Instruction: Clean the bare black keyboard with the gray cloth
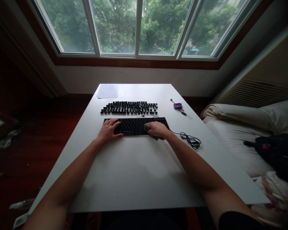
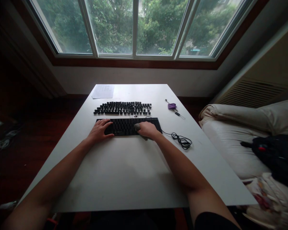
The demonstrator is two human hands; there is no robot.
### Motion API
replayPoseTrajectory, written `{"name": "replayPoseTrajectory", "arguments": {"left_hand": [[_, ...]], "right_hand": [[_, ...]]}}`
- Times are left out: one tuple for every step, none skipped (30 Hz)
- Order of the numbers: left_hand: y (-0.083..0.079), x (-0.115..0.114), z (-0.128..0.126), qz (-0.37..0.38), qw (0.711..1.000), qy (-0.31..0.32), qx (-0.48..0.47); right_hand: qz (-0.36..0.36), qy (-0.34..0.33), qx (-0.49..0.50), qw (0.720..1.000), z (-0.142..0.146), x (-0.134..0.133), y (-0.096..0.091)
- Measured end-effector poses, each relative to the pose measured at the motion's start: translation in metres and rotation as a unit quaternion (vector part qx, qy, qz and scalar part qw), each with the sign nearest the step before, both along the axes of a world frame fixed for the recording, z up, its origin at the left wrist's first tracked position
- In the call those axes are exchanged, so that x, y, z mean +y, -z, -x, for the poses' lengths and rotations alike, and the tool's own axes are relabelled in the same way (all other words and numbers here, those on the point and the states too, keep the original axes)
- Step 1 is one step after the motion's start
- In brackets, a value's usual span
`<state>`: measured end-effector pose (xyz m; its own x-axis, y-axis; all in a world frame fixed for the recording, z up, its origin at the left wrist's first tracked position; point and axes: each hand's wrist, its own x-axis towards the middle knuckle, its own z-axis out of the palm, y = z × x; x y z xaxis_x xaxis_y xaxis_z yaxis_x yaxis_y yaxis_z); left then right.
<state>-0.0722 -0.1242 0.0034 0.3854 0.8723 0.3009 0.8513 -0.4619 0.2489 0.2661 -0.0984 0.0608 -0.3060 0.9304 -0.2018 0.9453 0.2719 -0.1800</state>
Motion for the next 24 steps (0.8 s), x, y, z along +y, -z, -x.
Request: {"name": "replayPoseTrajectory", "arguments": {"left_hand": [[0.000,0.000,0.000,0.001,1.000,0.001,-0.002],[0.000,0.000,0.000,0.001,1.000,0.001,-0.002],[0.000,0.000,0.000,0.000,1.000,0.003,0.000],[0.000,0.000,0.000,-0.003,1.000,0.004,0.002],[0.000,0.000,0.000,-0.005,1.000,0.005,0.006],[0.001,0.000,0.000,-0.006,1.000,0.005,0.009],[0.001,0.000,0.000,-0.006,1.000,0.004,0.011],[0.001,0.000,0.000,-0.005,1.000,0.002,0.012],[0.001,0.000,0.000,-0.004,1.000,0.000,0.013],[0.001,0.000,-0.001,-0.003,1.000,0.000,0.013],[0.001,0.000,-0.001,-0.003,1.000,0.000,0.014],[0.001,0.000,-0.001,-0.004,1.000,0.001,0.014],[0.000,0.000,-0.001,-0.006,1.000,0.002,0.015],[0.000,0.000,-0.002,-0.009,1.000,0.003,0.017],[0.000,-0.001,-0.002,-0.012,1.000,0.003,0.018],[0.000,-0.001,-0.002,-0.015,1.000,0.003,0.019],[0.000,-0.001,-0.002,-0.017,1.000,0.004,0.020],[-0.001,-0.001,-0.002,-0.019,1.000,0.004,0.021],[0.000,-0.001,-0.002,-0.021,1.000,0.005,0.022],[0.000,-0.001,-0.002,-0.023,0.999,0.005,0.023],[0.000,-0.001,-0.002,-0.024,0.999,0.004,0.024],[0.000,-0.001,-0.002,-0.025,0.999,0.003,0.025],[0.000,-0.001,-0.002,-0.026,0.999,0.003,0.026],[0.000,-0.001,-0.002,-0.026,0.999,0.002,0.026]], "right_hand": [[0.016,-0.013,0.005,1.000,-0.002,0.000,-0.002],[0.027,-0.025,0.014,0.999,-0.004,0.001,-0.004],[0.026,-0.033,0.028,0.999,-0.005,0.002,-0.006],[0.012,-0.038,0.044,0.998,-0.004,0.004,-0.007],[-0.013,-0.037,0.061,0.997,-0.003,0.007,-0.008],[-0.045,-0.030,0.074,0.996,-0.001,0.009,-0.008],[-0.076,-0.022,0.082,0.994,0.002,0.011,-0.007],[-0.101,-0.012,0.083,0.991,0.006,0.013,-0.006],[-0.115,-0.004,0.079,0.990,0.009,0.014,-0.004],[-0.120,0.001,0.070,0.990,0.013,0.016,-0.003],[-0.119,0.001,0.059,0.991,0.016,0.017,-0.001],[-0.116,-0.002,0.046,0.992,0.018,0.018,0.001],[-0.113,-0.010,0.032,0.993,0.020,0.020,0.002],[-0.113,-0.024,0.019,0.993,0.021,0.020,0.003],[-0.119,-0.045,0.009,0.992,0.021,0.021,0.003],[-0.127,-0.071,0.001,0.989,0.022,0.022,0.003],[-0.135,-0.102,-0.003,0.986,0.022,0.022,0.002],[-0.139,-0.138,-0.003,0.981,0.022,0.022,0.000],[-0.137,-0.175,-0.002,0.975,0.023,0.021,-0.001],[-0.131,-0.211,0.000,0.969,0.023,0.021,-0.003],[-0.122,-0.244,0.004,0.962,0.024,0.021,-0.004],[-0.113,-0.271,0.010,0.956,0.025,0.020,-0.005],[-0.106,-0.293,0.017,0.950,0.026,0.020,-0.006],[-0.102,-0.307,0.022,0.946,0.027,0.021,-0.006]]}}
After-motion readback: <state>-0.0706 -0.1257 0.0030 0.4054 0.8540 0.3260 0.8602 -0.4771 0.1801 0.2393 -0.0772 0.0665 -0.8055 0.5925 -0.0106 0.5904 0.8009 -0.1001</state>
